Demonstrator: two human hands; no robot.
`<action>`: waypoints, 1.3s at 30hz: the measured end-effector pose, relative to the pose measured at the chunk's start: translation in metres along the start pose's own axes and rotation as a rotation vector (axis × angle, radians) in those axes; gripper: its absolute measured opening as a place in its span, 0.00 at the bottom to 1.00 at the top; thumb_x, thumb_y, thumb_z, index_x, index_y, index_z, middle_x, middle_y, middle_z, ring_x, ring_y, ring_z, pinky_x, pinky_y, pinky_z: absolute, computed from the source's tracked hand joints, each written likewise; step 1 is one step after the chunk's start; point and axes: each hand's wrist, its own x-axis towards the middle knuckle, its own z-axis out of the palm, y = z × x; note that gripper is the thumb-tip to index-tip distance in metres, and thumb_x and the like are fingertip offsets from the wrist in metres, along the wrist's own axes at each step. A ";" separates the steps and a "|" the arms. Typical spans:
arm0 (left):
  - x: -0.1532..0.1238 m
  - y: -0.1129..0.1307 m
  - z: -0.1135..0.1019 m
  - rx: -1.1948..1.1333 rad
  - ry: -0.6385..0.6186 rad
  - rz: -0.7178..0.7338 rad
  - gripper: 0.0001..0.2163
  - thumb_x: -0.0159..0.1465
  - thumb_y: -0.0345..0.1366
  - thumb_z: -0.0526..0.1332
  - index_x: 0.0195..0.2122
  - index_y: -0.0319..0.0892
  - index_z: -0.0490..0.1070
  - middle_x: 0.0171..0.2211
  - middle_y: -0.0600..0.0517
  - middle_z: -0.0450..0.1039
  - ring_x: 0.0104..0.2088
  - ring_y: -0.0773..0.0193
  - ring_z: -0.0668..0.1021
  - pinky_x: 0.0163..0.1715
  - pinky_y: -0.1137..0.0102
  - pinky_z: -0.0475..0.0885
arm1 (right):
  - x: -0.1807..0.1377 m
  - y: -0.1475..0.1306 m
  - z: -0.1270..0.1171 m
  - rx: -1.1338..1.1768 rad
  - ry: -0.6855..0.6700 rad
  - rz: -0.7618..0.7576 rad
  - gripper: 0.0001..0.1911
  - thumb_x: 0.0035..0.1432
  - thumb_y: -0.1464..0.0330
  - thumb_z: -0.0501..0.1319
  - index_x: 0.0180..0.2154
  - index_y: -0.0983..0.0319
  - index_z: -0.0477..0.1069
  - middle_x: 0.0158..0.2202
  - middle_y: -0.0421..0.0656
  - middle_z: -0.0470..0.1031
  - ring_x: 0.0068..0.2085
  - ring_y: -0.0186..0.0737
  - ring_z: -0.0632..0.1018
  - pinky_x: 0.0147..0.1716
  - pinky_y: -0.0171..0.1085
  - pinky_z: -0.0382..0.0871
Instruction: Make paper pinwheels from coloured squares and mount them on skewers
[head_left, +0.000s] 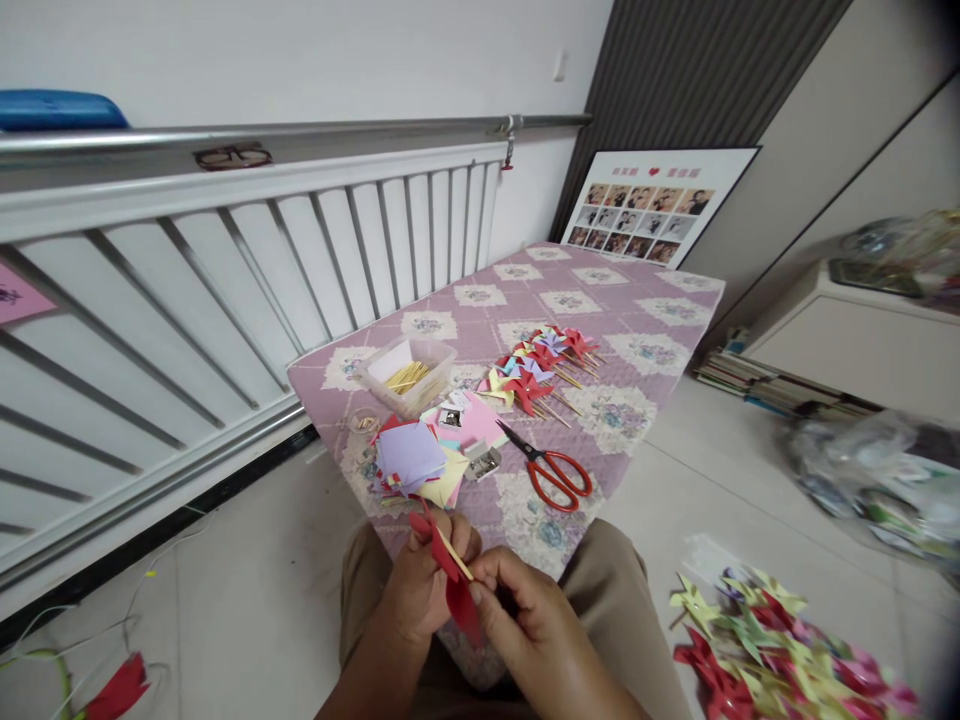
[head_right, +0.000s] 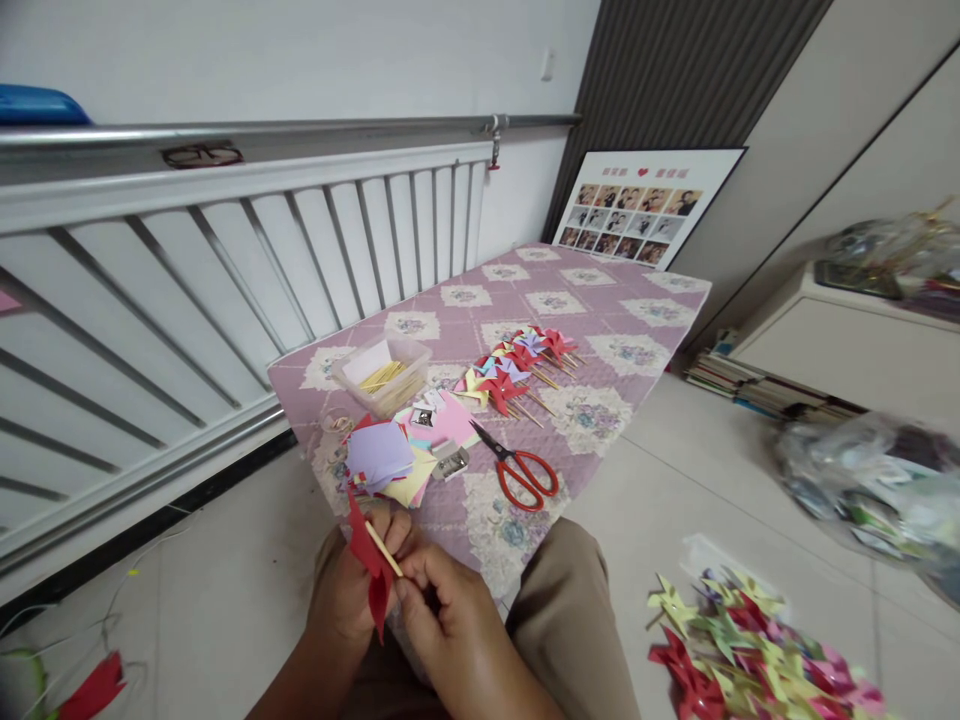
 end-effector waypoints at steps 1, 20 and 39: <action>0.000 0.000 0.000 -0.005 0.007 -0.003 0.20 0.50 0.39 0.70 0.19 0.41 0.56 0.20 0.58 0.55 0.23 0.70 0.63 0.24 0.73 0.60 | -0.001 0.001 0.000 0.001 -0.004 -0.003 0.09 0.61 0.69 0.53 0.28 0.60 0.65 0.23 0.35 0.64 0.26 0.33 0.66 0.28 0.31 0.60; 0.004 -0.010 0.012 0.093 0.345 0.073 0.10 0.47 0.32 0.71 0.30 0.43 0.75 0.29 0.55 0.75 0.30 0.66 0.72 0.34 0.71 0.68 | 0.005 0.009 -0.011 0.265 0.007 0.183 0.12 0.58 0.61 0.57 0.26 0.60 0.62 0.22 0.34 0.63 0.23 0.31 0.63 0.23 0.30 0.58; 0.015 -0.018 -0.027 0.549 0.523 0.035 0.05 0.49 0.30 0.70 0.24 0.46 0.76 0.22 0.54 0.74 0.25 0.61 0.75 0.27 0.71 0.66 | 0.017 0.072 0.000 0.508 -0.038 0.257 0.30 0.44 0.39 0.61 0.26 0.59 0.61 0.17 0.31 0.60 0.17 0.25 0.56 0.19 0.29 0.49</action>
